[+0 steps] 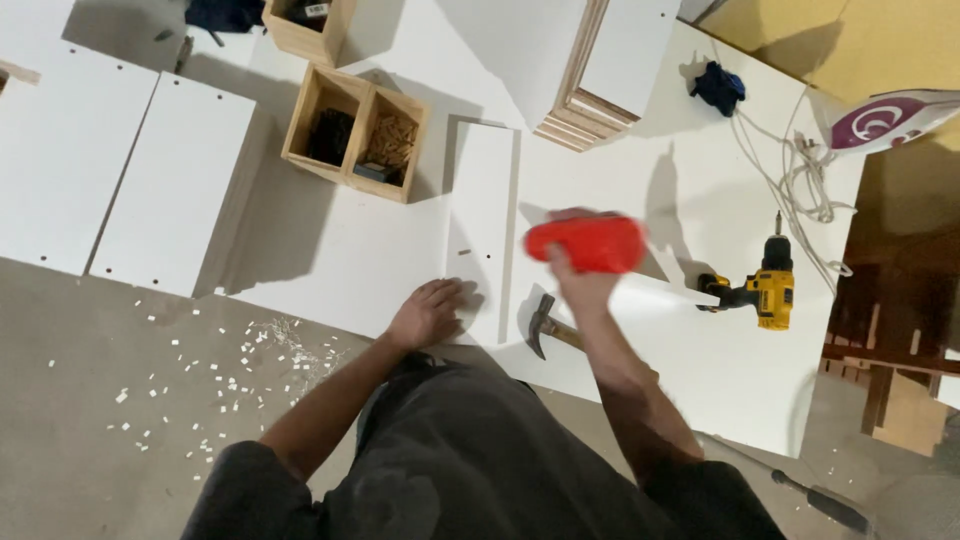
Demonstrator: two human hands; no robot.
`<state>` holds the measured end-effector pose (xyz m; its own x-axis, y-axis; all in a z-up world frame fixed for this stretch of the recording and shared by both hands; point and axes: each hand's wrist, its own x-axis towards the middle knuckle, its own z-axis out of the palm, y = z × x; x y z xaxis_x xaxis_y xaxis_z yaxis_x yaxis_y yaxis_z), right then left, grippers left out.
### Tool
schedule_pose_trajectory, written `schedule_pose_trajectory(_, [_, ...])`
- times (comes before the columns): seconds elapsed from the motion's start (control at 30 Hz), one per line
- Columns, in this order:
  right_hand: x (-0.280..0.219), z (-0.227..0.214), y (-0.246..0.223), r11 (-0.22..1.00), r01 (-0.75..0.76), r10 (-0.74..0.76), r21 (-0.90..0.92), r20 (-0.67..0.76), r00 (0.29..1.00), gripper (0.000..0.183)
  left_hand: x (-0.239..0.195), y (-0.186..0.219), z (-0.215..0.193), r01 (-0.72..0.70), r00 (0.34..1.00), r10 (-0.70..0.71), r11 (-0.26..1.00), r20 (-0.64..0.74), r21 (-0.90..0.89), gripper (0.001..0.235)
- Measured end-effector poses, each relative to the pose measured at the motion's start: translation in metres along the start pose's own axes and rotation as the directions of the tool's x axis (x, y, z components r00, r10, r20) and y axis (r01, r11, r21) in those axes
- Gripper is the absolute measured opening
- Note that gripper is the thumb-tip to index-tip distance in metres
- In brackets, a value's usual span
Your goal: Assembling white wooden panels by applying wood glue and using a hammer to join the pieces.
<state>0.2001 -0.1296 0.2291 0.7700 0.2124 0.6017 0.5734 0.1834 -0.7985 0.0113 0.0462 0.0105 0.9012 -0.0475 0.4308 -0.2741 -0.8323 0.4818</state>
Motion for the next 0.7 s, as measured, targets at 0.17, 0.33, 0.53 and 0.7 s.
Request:
schedule_pose_trajectory(0.17, [-0.039,-0.002,0.033,0.749,-0.497,0.622,-0.439,0.208,0.755,0.064,-0.014,-0.003,0.017,-0.033,0.996,0.032,0.999,-0.087,-0.011,0.047])
schedule_pose_trajectory(0.33, [0.032,-0.002,0.001,0.999,0.051,-0.053,0.020,0.117,0.992,0.065,-0.006,0.000,0.011,-0.052,0.993,0.054,0.998,-0.106,0.029,0.044])
schedule_pose_trajectory(0.53, [-0.062,-0.010,0.069,0.807,-0.313,0.438,-0.501,0.152,0.886,0.047,0.004,-0.005,0.008,-0.105,0.992,0.107,0.994,-0.070,0.027,0.044])
schedule_pose_trajectory(0.7, [-0.075,-0.010,0.128,0.811,-0.516,0.508,-0.275,-0.104,0.855,0.044,-0.003,-0.003,0.003,-0.072,0.995,0.075,0.996,-0.069,0.049,0.044])
